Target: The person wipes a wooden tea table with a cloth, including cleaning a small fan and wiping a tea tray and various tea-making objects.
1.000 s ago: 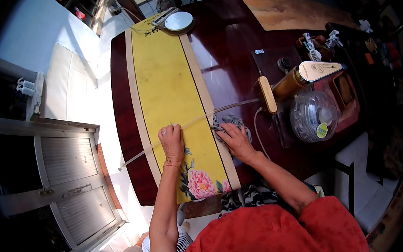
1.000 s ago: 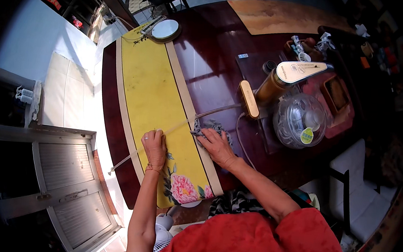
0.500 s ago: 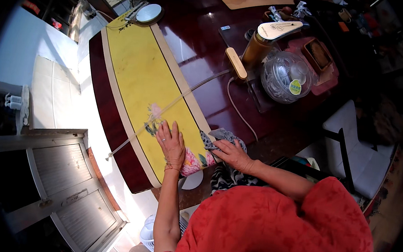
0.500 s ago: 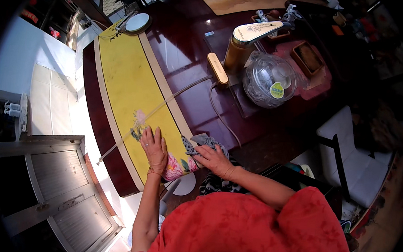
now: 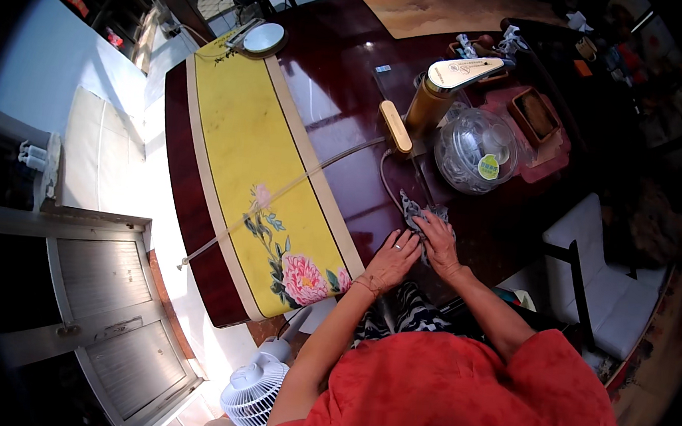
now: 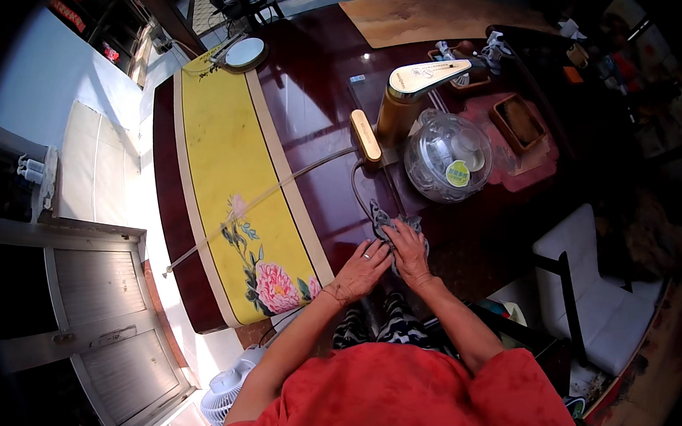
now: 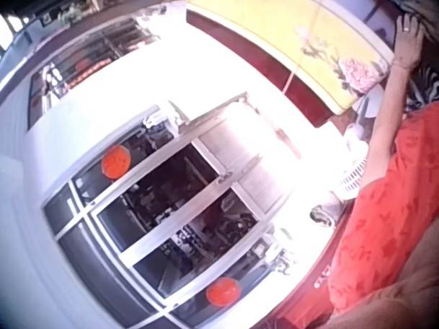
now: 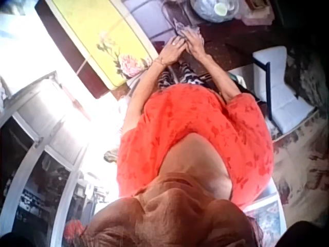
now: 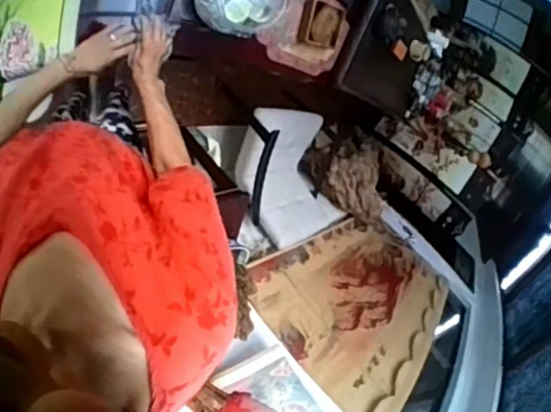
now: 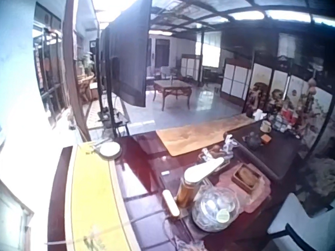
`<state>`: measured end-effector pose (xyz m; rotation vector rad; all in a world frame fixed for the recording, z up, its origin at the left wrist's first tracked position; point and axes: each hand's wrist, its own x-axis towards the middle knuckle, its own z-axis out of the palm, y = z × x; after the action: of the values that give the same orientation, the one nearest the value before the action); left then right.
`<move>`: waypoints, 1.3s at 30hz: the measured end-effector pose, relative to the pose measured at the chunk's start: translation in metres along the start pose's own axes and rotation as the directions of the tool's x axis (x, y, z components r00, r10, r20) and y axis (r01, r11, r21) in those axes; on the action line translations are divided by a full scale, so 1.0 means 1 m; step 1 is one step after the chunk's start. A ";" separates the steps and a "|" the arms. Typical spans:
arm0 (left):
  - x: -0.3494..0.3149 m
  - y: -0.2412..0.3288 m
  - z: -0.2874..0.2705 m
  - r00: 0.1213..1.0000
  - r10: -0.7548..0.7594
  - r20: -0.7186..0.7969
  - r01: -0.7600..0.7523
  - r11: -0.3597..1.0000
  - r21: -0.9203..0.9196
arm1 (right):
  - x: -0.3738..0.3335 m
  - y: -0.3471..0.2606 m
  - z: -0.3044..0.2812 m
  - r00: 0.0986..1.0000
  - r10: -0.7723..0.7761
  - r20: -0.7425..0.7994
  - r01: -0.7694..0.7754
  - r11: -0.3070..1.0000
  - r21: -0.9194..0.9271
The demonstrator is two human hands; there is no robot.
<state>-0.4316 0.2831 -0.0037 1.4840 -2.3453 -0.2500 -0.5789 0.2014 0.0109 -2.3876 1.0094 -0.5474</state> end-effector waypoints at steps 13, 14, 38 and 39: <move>0.030 0.000 -0.018 0.999 -0.043 0.027 0.046 0.993 -0.105 | 0.006 -0.002 -0.035 0.992 0.123 0.028 -0.126 0.947 0.295; 0.027 -0.003 -0.019 0.998 -0.053 0.036 0.056 0.992 -0.115 | 0.009 -0.002 -0.030 0.995 0.096 0.039 -0.103 0.952 0.287; -0.028 -0.015 -0.044 0.983 -0.182 0.022 0.183 0.967 -0.177 | 0.098 -0.009 0.053 0.997 -0.058 -0.048 0.057 0.998 -0.027; -0.027 -0.014 -0.044 0.982 -0.186 0.021 0.187 0.967 -0.175 | 0.106 -0.008 0.058 0.998 -0.048 -0.048 0.047 0.998 -0.035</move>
<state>-0.3920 0.3033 0.0271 1.6168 -2.1253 -0.4956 -0.4756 0.1435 -0.0134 -2.4448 0.9926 -0.6136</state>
